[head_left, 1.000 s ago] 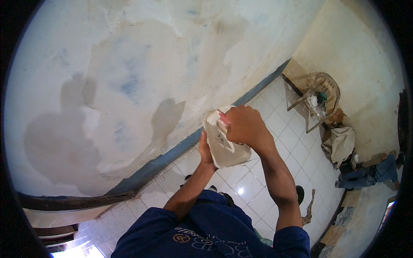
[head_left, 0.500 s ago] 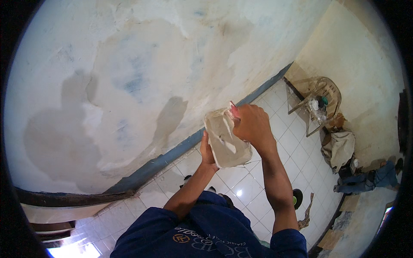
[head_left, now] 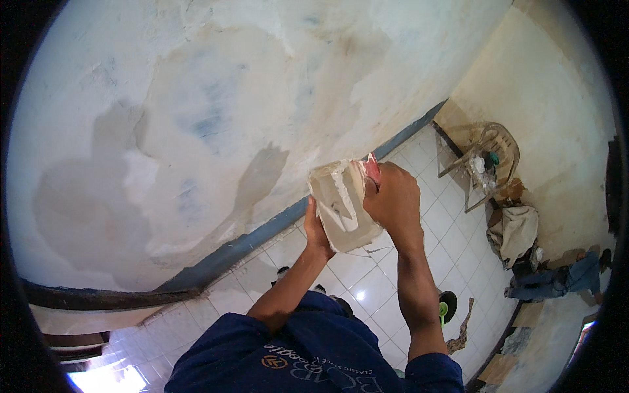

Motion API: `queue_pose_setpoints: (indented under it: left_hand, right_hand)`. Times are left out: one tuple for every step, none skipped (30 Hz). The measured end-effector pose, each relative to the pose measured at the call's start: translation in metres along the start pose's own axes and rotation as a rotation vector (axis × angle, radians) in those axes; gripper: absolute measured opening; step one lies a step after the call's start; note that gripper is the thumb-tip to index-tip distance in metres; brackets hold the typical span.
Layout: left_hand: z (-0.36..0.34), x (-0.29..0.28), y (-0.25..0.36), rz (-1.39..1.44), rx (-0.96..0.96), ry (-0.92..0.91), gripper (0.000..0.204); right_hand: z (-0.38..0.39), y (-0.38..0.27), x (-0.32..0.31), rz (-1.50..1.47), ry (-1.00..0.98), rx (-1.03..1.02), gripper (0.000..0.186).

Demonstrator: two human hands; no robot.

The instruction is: The person applies plaster to a section of an indoor wall using a trowel and then gathers more plaster onto the tool from a container.

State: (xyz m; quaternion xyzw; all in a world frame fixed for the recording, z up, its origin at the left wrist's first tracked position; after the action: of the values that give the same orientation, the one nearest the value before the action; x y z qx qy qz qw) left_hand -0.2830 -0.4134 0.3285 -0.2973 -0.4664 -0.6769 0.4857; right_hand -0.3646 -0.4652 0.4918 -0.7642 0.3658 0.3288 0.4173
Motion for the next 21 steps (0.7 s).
queue_pose_setpoints:
  left_hand:
    - [0.0, -0.001, -0.001, 0.025, -0.031, 0.027, 0.081]
    - [-0.001, -0.003, -0.002, 0.049, -0.063, 0.054, 0.082]
    - [-0.001, -0.003, -0.002, 0.05, -0.061, 0.054, 0.082]
    - [-0.003, -0.003, -0.003, 0.058, -0.057, 0.016, 0.081]
    - [-0.004, -0.001, -0.004, 0.067, -0.054, -0.022, 0.081]
    - [-0.005, -0.001, -0.006, 0.066, -0.056, -0.025, 0.081]
    - [-0.006, -0.002, -0.004, 0.054, -0.038, -0.027, 0.08]
    - [-0.006, -0.002, -0.003, 0.042, -0.02, -0.029, 0.08]
    - [-0.006, -0.002, -0.003, 0.043, -0.017, -0.028, 0.08]
    - [-0.005, -0.002, -0.003, 0.03, -0.004, -0.008, 0.079]
    - [-0.005, -0.002, -0.002, 0.018, 0.008, 0.011, 0.079]
    - [-0.005, -0.001, -0.001, 0.019, 0.011, 0.012, 0.079]
    - [-0.005, -0.001, -0.002, 0.032, -0.007, 0.004, 0.08]
    - [-0.005, -0.001, -0.003, 0.044, -0.026, -0.004, 0.08]
    - [-0.005, 0.0, -0.003, 0.043, -0.029, -0.004, 0.08]
    - [-0.005, 0.001, -0.003, 0.046, -0.025, -0.01, 0.081]
    - [-0.005, 0.001, -0.003, 0.049, -0.021, -0.017, 0.082]
    - [-0.006, 0.001, -0.003, 0.046, -0.023, -0.015, 0.082]
    - [-0.008, -0.001, -0.004, 0.075, -0.029, -0.018, 0.083]
    - [-0.009, -0.002, -0.004, 0.104, -0.035, -0.021, 0.083]
    - [-0.01, -0.003, -0.005, 0.102, -0.036, -0.018, 0.083]
  right_hand:
    - [0.001, -0.001, -0.001, -0.013, -0.018, 0.017, 0.013]
    - [0.001, -0.001, 0.001, -0.013, -0.018, 0.015, 0.013]
    - [0.002, 0.0, 0.007, -0.005, -0.033, 0.001, 0.012]
    - [0.003, 0.002, 0.012, 0.007, -0.044, -0.01, 0.012]
    - [0.004, 0.005, 0.018, 0.01, -0.042, -0.009, 0.012]
    - [0.005, 0.009, 0.025, 0.015, -0.048, -0.023, 0.012]
    - [0.004, 0.008, 0.029, 0.016, -0.057, -0.041, 0.012]
    - [0.005, 0.008, 0.029, 0.014, -0.059, -0.044, 0.012]
    - [0.005, 0.01, 0.025, 0.037, -0.022, -0.011, 0.012]
    - [0.005, 0.012, 0.02, 0.059, 0.014, 0.021, 0.012]
    - [0.004, 0.013, 0.017, 0.058, 0.013, 0.017, 0.012]
    - [0.003, 0.014, 0.015, 0.04, 0.003, 0.028, 0.012]
    - [0.004, 0.016, 0.012, 0.024, -0.007, 0.043, 0.012]
    - [0.005, 0.015, 0.011, 0.025, -0.007, 0.046, 0.012]
    - [0.007, 0.013, 0.011, 0.005, -0.021, 0.028, 0.013]
    - [0.009, 0.011, 0.012, -0.018, -0.036, 0.011, 0.013]
    - [0.009, 0.012, 0.013, -0.02, -0.037, 0.014, 0.013]
    - [0.01, 0.013, 0.014, -0.02, -0.036, 0.013, 0.013]
    - [0.011, 0.014, 0.015, -0.021, -0.036, 0.012, 0.013]
    - [0.011, 0.014, 0.015, -0.023, -0.038, 0.015, 0.013]
    - [0.012, 0.015, 0.015, -0.024, -0.046, 0.022, 0.013]
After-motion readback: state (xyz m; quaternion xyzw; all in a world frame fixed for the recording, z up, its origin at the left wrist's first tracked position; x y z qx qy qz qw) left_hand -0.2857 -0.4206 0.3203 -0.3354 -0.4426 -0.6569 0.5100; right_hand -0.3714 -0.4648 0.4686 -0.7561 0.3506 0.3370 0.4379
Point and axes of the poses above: each hand's wrist, its own z-axis away from the middle knuckle, its own x-axis out of the palm, y = z × x, the point moved 5 cm from there along -z, towards the middle knuckle, and after that the axes turned 10 degrees about y, right-handed, at the moved point
